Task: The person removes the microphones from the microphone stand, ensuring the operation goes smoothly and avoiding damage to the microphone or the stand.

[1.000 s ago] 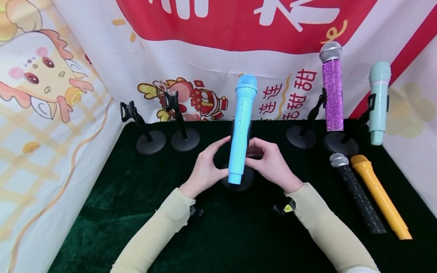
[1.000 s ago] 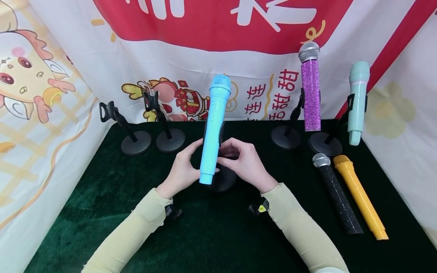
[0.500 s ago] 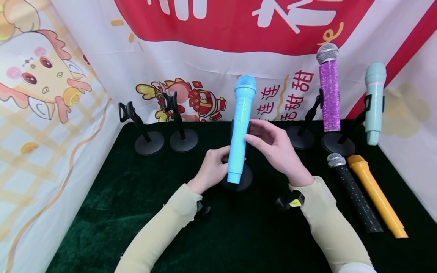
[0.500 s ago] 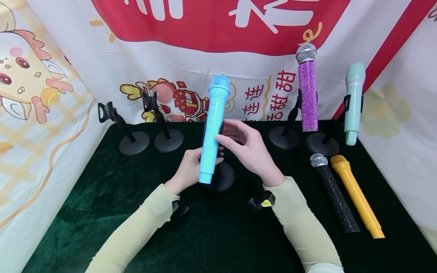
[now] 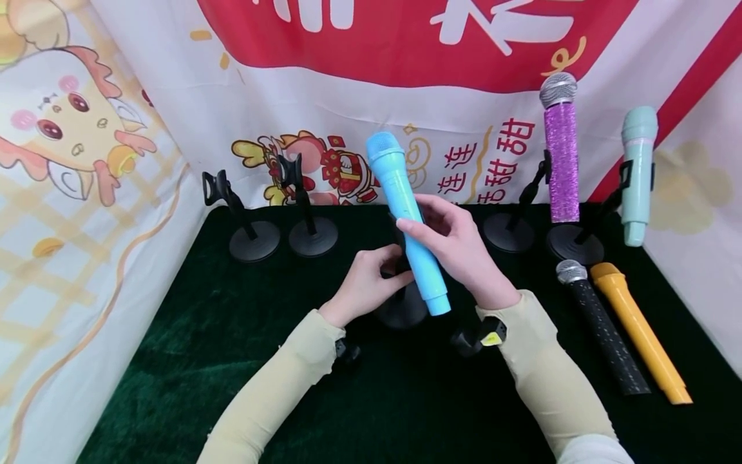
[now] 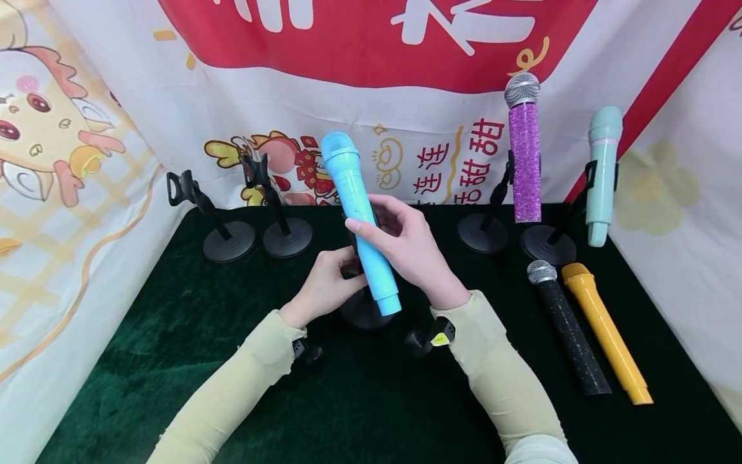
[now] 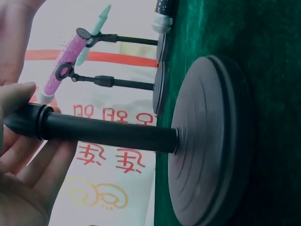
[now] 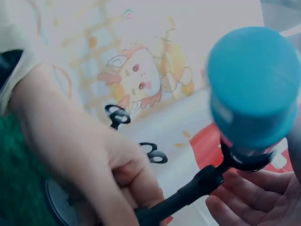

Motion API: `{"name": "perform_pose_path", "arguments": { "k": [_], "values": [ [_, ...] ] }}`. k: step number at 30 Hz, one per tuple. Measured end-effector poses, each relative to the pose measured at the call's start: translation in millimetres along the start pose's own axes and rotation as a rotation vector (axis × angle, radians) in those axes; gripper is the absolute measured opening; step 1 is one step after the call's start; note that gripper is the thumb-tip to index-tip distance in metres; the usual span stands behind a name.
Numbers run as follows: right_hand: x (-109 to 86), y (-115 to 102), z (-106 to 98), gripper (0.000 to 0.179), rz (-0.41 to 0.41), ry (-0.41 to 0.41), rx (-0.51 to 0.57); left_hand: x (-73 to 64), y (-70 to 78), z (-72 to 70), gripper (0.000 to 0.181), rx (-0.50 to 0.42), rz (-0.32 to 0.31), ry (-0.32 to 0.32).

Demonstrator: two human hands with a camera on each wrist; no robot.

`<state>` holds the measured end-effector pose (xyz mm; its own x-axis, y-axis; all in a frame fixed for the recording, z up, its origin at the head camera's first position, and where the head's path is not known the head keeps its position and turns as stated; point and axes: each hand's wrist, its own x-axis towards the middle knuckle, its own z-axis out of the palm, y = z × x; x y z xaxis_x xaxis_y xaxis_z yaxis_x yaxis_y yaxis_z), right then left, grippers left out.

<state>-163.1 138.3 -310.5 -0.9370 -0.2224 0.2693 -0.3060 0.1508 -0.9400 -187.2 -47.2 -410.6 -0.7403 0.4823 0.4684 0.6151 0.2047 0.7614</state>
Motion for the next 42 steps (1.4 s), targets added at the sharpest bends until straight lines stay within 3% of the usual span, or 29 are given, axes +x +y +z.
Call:
{"name": "perform_pose_path", "arguments": {
  "k": [7,11,15,19,33,42],
  "values": [
    [6.0,-2.4,5.5,0.046,0.03,0.086,0.094,2.2,3.1,-0.6,0.014,0.029,0.005,0.02],
    [9.9,-1.9,9.9,0.047,0.038,0.151,0.143,6.4,-1.3,-3.6,0.014,0.023,-0.034,0.009],
    [14.7,1.6,12.7,0.044,0.049,0.153,0.198,5.4,-5.8,-4.0,0.018,0.056,-0.067,0.01],
    [20.5,4.2,13.8,0.039,0.039,0.145,0.235,3.4,-8.1,-2.9,0.018,0.086,-0.04,0.039],
    [33.8,2.1,15.4,0.034,0.02,0.179,0.255,3.6,-13.0,-4.2,0.024,0.062,0.011,0.055],
    [53.4,0.1,13.1,0.032,0.018,0.196,0.277,1.8,-12.8,-3.6,0.025,0.039,0.003,0.046]
  ]
}}
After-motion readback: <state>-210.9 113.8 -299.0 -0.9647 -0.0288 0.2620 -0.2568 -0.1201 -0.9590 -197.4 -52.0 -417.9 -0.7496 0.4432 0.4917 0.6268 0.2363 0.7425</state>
